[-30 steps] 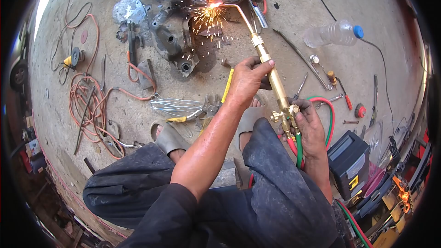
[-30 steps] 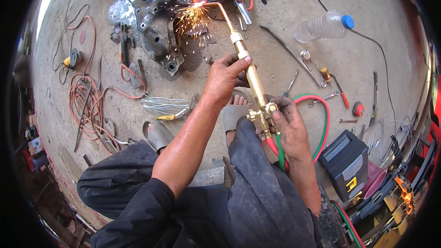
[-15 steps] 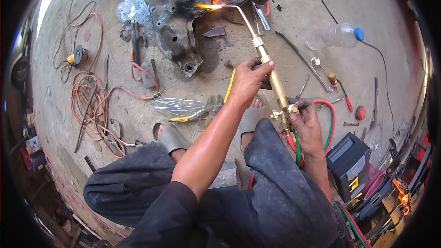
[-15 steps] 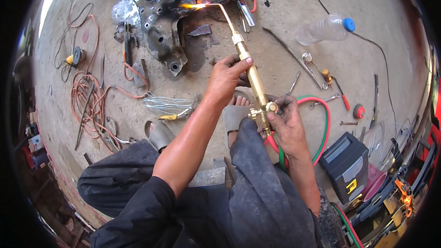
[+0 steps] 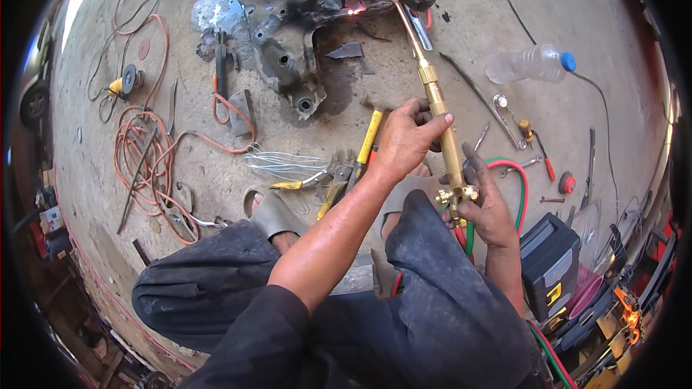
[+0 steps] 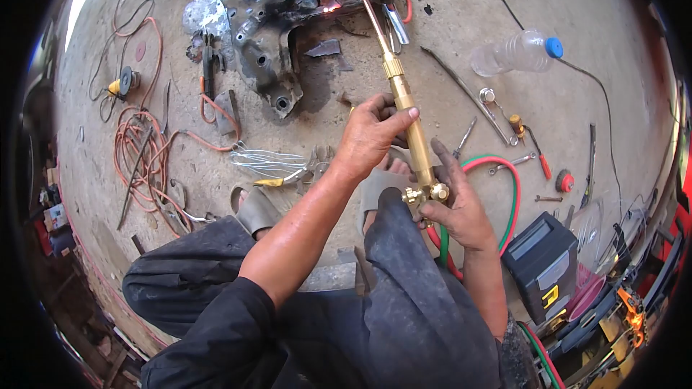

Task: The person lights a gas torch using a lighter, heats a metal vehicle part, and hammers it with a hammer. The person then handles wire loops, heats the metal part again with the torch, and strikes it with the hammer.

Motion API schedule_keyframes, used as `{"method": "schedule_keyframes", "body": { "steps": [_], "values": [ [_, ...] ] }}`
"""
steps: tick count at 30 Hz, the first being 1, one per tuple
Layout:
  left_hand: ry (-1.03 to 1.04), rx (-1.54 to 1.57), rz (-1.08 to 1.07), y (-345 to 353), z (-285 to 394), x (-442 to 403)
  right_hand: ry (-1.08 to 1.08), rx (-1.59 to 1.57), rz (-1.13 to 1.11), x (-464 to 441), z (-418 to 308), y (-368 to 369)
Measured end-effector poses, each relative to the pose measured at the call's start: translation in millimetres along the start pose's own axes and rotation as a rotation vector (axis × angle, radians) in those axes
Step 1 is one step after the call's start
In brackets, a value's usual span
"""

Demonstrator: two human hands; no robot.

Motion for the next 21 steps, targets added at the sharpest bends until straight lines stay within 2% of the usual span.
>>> {"method": "schedule_keyframes", "body": {
  "steps": [2,5,7,10,13,16,19,20,21],
  "values": [
    [-0.042,-0.022,-0.096,-0.2,-4.7,-1.4,0.041,0.106,0.033,1.8,-0.6,0.3],
    [0.165,-0.520,0.139,-34.4,-26.3,6.8,0.025,0.159,0.088,6.5,-1.7,-1.5],
    [0.273,-1.087,0.439,-70.8,-58.5,20.6,-0.028,0.271,0.119,4.6,1.7,-3.1],
    [0.155,-1.289,0.391,-94.4,-86.8,38.4,-0.065,0.407,0.145,-6.1,3.2,-1.8],
    [-0.076,-1.301,0.281,-96.1,-94.1,32.5,-0.032,0.498,0.161,-11.4,4.9,-1.7],
    [-0.119,-1.270,0.262,-96.7,-84.8,30.4,0.032,0.519,0.160,-13.8,-0.4,1.0],
    [-0.456,-0.631,0.279,-102.2,-73.0,35.4,0.008,0.498,0.155,-16.3,4.3,0.5],
    [-0.434,-0.603,0.254,-99.8,-62.3,40.7,-0.001,0.502,0.150,-17.9,4.4,0.6],
    [-0.218,-0.760,0.342,-104.7,-65.1,42.4,-0.010,0.506,0.145,-19.6,4.6,0.7]
  ]
}}
Point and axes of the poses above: each hand's wrist, its own x-axis away from the middle knuckle, its own y-axis out of the palm, z = x × y, the point moved 3 cm from there along -x, towards the middle knuckle, and after that the axes turned 4 degrees about -z, right-handed, at the moved point
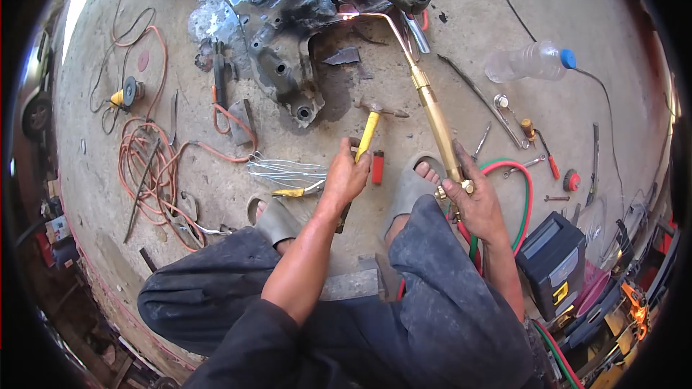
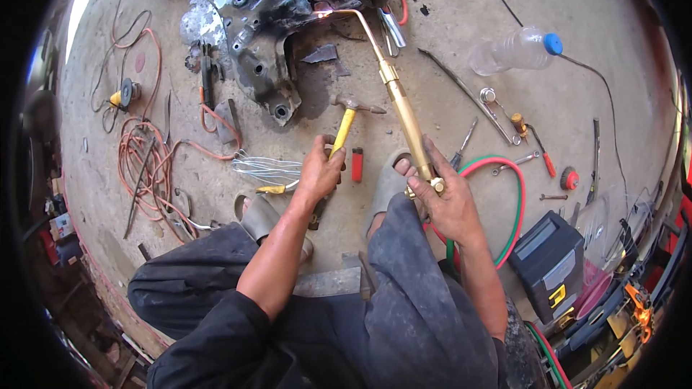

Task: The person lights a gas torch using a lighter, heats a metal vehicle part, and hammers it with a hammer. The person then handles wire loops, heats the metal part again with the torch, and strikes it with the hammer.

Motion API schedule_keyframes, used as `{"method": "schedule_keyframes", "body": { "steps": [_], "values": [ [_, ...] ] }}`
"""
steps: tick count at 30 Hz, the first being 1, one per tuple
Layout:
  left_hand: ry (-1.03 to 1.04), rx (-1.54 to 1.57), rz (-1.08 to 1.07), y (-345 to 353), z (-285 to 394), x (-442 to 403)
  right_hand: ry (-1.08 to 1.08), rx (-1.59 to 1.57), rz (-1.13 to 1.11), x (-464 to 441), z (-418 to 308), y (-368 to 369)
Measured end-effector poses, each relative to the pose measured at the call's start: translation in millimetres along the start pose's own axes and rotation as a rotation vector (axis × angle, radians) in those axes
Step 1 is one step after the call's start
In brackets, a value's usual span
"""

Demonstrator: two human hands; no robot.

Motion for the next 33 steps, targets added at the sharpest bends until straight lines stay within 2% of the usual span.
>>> {"method": "schedule_keyframes", "body": {
  "steps": [2,4,6,9,12,14,16,20,24,28,33],
  "values": [
    [0.369,-0.207,0.345,-2.6,-0.9,4.4,0.021,0.001,-0.018,-1.5,-3.4,0.3],
    [0.409,0.055,0.405,-6.2,3.6,-6.1,0.038,-0.049,-0.032,-3.2,-4.8,0.8],
    [0.207,0.367,0.302,-17.8,29.0,-12.9,-0.020,-0.124,-0.054,-2.7,-2.7,1.7],
    [0.317,0.262,0.358,-32.0,61.0,-36.1,-0.144,-0.294,-0.115,2.4,5.4,0.7],
    [0.463,0.260,0.557,-26.2,83.2,-50.6,-0.120,-0.511,-0.180,18.1,-7.1,0.3],
    [0.429,0.203,0.568,-16.9,83.4,-66.1,-0.150,-0.577,-0.177,26.4,-14.2,1.5],
    [0.411,0.086,0.568,-12.3,85.7,-77.4,-0.138,-0.570,-0.133,36.3,-22.0,-1.6],
    [0.402,0.071,0.522,-28.2,86.8,-74.0,-0.143,-0.559,-0.055,40.4,-28.8,-6.0],
    [0.484,0.116,0.612,-24.6,84.7,-67.9,-0.182,-0.546,-0.070,41.1,-24.8,-8.2],
    [0.383,-0.047,0.515,-14.8,73.6,-80.4,-0.179,-0.547,-0.093,43.1,-22.8,-10.6],
    [0.458,0.078,0.544,-25.6,82.1,-71.1,-0.182,-0.556,-0.107,47.2,-17.5,-8.9]
  ]
}}
Point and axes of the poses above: each hand's wrist, its own x-axis away from the middle knuckle, its own y-axis out of the palm, z = x × y, the point moved 3 cm from there along -x, towards the middle knuckle, and after that the axes turned 4 degrees about -z, right-handed, at the moved point
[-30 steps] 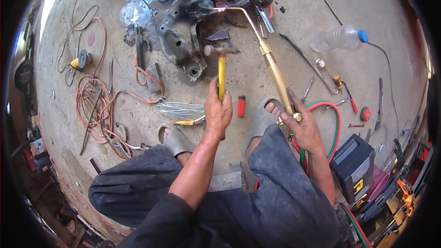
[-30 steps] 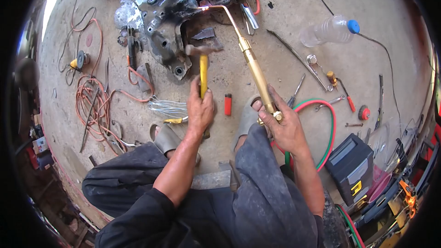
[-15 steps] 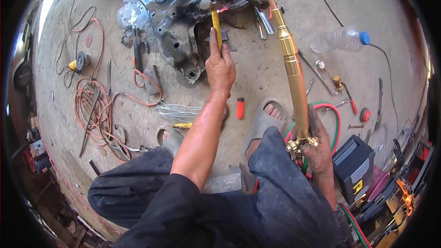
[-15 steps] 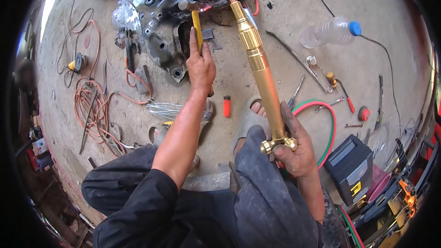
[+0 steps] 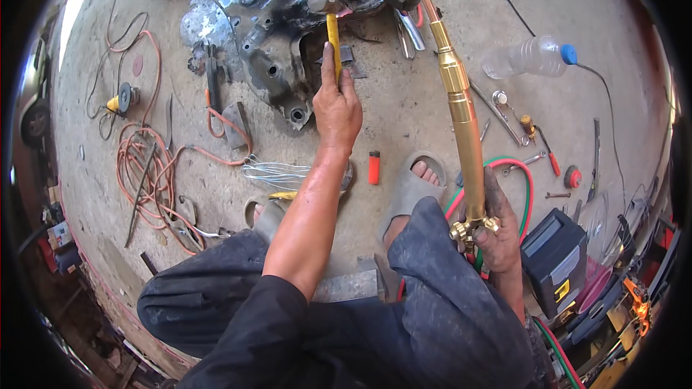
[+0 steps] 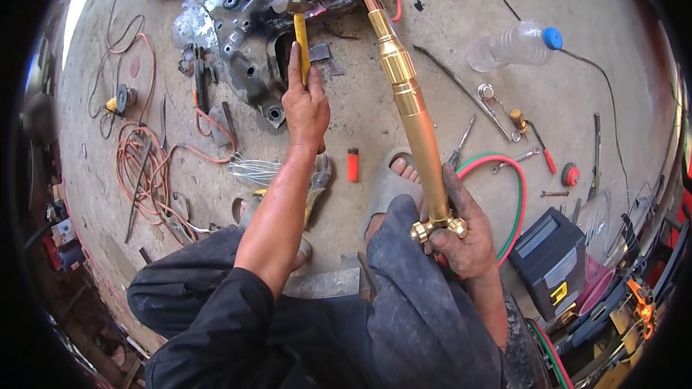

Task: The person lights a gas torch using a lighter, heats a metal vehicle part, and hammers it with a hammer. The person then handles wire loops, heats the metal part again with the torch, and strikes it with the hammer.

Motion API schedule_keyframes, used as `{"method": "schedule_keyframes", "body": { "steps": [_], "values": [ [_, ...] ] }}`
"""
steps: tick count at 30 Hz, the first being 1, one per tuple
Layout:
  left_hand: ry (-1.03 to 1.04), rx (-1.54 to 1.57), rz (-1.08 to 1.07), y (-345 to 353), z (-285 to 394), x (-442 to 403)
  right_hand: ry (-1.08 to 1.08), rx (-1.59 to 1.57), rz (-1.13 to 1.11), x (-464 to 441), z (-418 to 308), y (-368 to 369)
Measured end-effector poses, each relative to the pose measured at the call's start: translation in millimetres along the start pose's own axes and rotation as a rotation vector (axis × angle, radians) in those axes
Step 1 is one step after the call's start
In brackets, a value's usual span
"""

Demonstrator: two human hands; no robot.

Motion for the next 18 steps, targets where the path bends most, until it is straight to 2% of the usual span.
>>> {"method": "schedule_keyframes", "body": {
  "steps": [4,7,10,13,18],
  "values": [
    [-0.082,-0.119,-0.087,5.7,-3.6,-0.3,0.008,-0.003,-0.006,-0.6,-3.6,1.2],
    [-0.052,-0.111,-0.097,-0.7,-3.9,-4.2,0.026,0.012,0.015,4.0,0.0,0.3],
    [0.097,-0.044,0.010,-2.9,-2.3,-2.4,0.022,0.006,0.049,5.2,9.2,-5.1],
    [-0.089,-0.151,-0.133,5.8,-7.1,-1.7,0.027,-0.012,0.022,6.4,4.4,-2.6],
    [-0.100,-0.091,-0.166,-14.3,5.4,-14.4,0.007,-0.028,-0.013,4.5,-1.6,3.8]
  ]
}}
Point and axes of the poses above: each hand's wrist, its own x-axis away from the middle knuckle, its own y-axis out of the palm, z = x × y, the point moved 3 cm from there along -x, towards the middle knuckle, and after that the axes turned 4 degrees about -z, right-handed, at the moved point
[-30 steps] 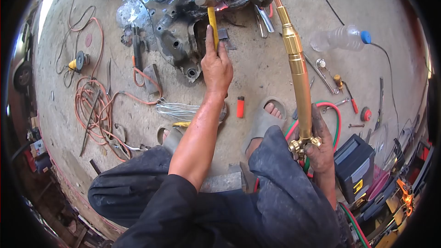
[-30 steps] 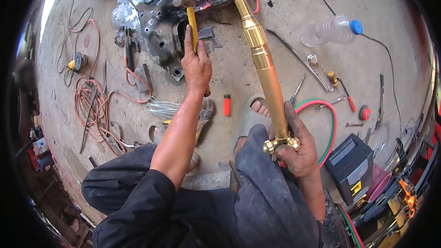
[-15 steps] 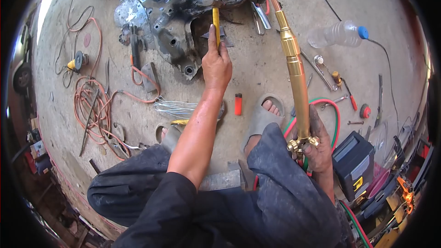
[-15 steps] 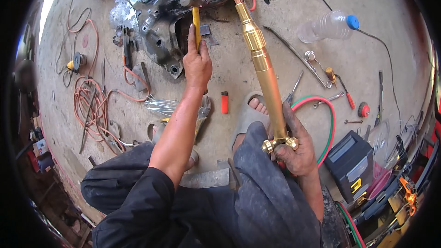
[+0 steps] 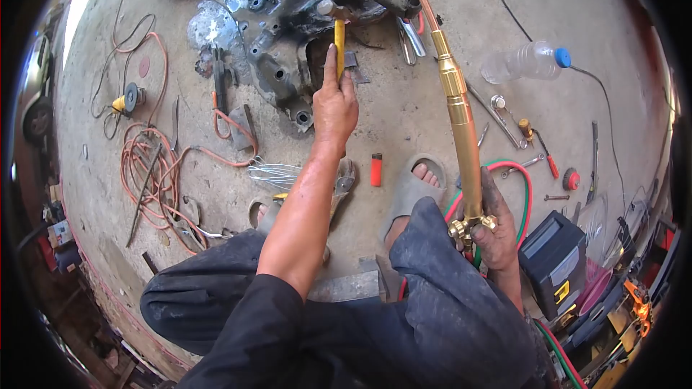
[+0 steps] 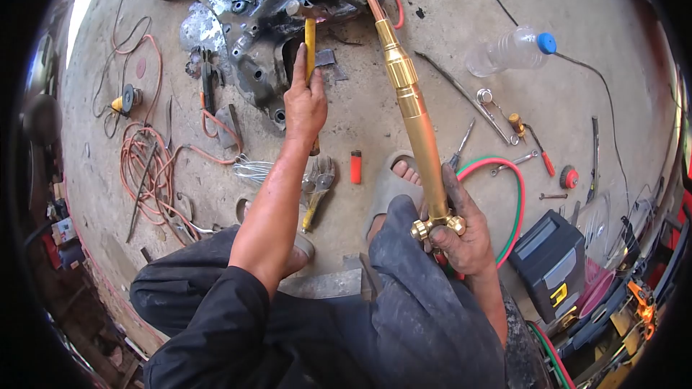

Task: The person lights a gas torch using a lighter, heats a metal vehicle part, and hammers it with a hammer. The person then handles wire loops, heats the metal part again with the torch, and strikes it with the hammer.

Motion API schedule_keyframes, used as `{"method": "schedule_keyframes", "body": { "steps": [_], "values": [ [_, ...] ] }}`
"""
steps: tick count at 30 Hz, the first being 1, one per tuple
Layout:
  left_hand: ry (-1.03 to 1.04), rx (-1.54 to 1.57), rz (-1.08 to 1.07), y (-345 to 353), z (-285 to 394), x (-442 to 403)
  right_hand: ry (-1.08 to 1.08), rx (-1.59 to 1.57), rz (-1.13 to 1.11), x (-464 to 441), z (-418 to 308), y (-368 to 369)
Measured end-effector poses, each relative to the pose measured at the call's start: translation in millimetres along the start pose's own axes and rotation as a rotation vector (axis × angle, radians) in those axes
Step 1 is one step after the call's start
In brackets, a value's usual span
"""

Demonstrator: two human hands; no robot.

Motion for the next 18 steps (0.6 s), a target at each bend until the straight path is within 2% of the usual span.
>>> {"method": "schedule_keyframes", "body": {
  "steps": [2,4,6,10,12,15,18],
  "values": [
    [0.036,0.060,-0.005,-6.2,0.8,-0.8,0.000,0.003,0.004,0.3,0.9,0.4],
    [0.103,0.067,0.093,-6.6,1.4,0.8,0.004,0.006,0.022,1.9,5.1,-2.0],
    [-0.012,0.051,0.015,-1.9,-4.1,0.8,0.019,0.004,0.058,7.3,11.2,-5.4],
    [-0.055,-0.053,-0.073,-15.2,-4.1,-6.1,0.036,0.005,0.089,3.6,6.0,3.5],
    [-0.036,-0.119,-0.100,-23.0,-3.7,-11.5,0.085,0.038,0.089,2.1,5.5,3.2],
    [0.009,-0.231,-0.116,-22.7,-9.0,-15.7,0.058,0.018,0.040,1.9,1.8,11.4],
    [0.019,-0.308,-0.138,-20.5,-8.3,-17.9,-0.009,0.074,0.085,3.0,2.5,16.8]
  ]
}}
Point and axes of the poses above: each hand's wrist, its own x-axis away from the middle knuckle, its own y-axis out of the palm, z = x × y, the point moved 3 cm from there along -x, towards the middle knuckle, and after that the axes turned 4 degrees about -z, right-handed, at the moved point
